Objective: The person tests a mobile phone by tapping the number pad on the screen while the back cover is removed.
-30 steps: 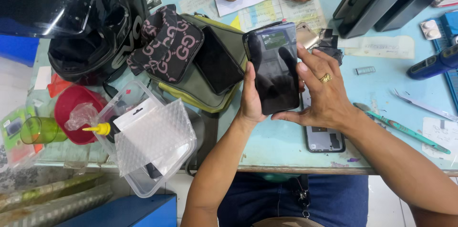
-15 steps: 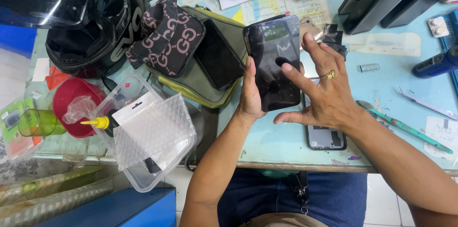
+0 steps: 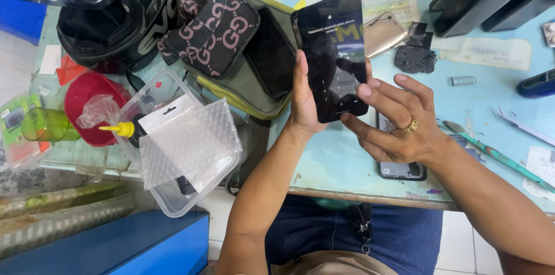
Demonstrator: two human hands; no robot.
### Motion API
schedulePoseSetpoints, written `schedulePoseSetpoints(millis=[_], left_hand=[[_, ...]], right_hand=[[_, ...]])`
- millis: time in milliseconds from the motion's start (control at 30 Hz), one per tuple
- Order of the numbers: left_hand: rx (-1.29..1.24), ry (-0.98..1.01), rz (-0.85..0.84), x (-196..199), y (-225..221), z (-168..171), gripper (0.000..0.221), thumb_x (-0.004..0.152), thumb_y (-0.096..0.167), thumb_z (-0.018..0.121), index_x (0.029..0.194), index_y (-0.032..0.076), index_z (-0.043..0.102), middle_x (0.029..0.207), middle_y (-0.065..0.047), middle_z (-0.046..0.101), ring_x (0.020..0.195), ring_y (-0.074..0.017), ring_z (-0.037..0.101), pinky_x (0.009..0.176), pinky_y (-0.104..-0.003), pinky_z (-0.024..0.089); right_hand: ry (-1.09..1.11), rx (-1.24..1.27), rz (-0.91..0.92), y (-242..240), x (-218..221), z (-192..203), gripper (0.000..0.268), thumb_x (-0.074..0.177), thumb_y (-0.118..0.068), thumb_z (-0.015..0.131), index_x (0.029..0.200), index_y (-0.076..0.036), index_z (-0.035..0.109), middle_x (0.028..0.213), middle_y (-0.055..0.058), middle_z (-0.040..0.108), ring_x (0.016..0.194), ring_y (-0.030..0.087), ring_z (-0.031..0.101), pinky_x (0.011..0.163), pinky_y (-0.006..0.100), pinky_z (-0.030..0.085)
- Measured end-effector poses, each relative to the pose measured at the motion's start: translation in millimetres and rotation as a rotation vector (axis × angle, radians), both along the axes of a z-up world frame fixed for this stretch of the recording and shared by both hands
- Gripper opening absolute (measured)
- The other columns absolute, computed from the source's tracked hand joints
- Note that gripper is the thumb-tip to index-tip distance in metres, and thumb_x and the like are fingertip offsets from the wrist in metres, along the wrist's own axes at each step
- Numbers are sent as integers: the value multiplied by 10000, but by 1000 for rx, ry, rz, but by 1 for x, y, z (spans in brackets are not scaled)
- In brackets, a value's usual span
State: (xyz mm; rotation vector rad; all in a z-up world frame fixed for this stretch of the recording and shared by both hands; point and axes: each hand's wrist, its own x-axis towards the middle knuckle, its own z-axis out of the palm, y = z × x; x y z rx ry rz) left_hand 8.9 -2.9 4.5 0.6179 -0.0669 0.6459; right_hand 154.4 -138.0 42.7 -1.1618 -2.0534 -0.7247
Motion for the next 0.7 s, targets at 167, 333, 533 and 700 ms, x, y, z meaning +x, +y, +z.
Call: schedulePoseSetpoints(millis=[167,333,533,700], left_hand=[[12,33,10,-2,-1,7,843,1088,716,264,1367,-25,551,1187,-158,675,1088,-233,665,987,-367,546],[58,-33,-24,-1,-1,10,876,1105,745,260,1323,-47,566,1125,-162,673,1030,-234,665,941,-365,554],[78,-60,-32,-1,1,6,898,1101,760,269,1327,-58,560,1122,-173,664,1019,-240,664,917,-369,556],[36,-21,-15,0,0,4,886,1077,755,290,1365,-46,537,1159,-182,663,1041,-258,666,929,-381,561]], right_hand=[[-24,-38,-19,0,-1,2,285,817,-164,806,1091,-234,848,1446,97,552,1271,260,563,1180,455,324],[24,-6,50,-3,1,0,248,814,-145,784,1051,-183,845,1396,105,598,1243,259,590,1173,455,335],[4,-6,55,0,1,-1,267,796,-142,760,1048,-177,845,1379,119,614,1206,254,623,1163,456,339],[20,-18,55,0,2,-1,296,802,-143,748,1082,-167,843,1372,126,616,1206,264,628,1164,458,342]])
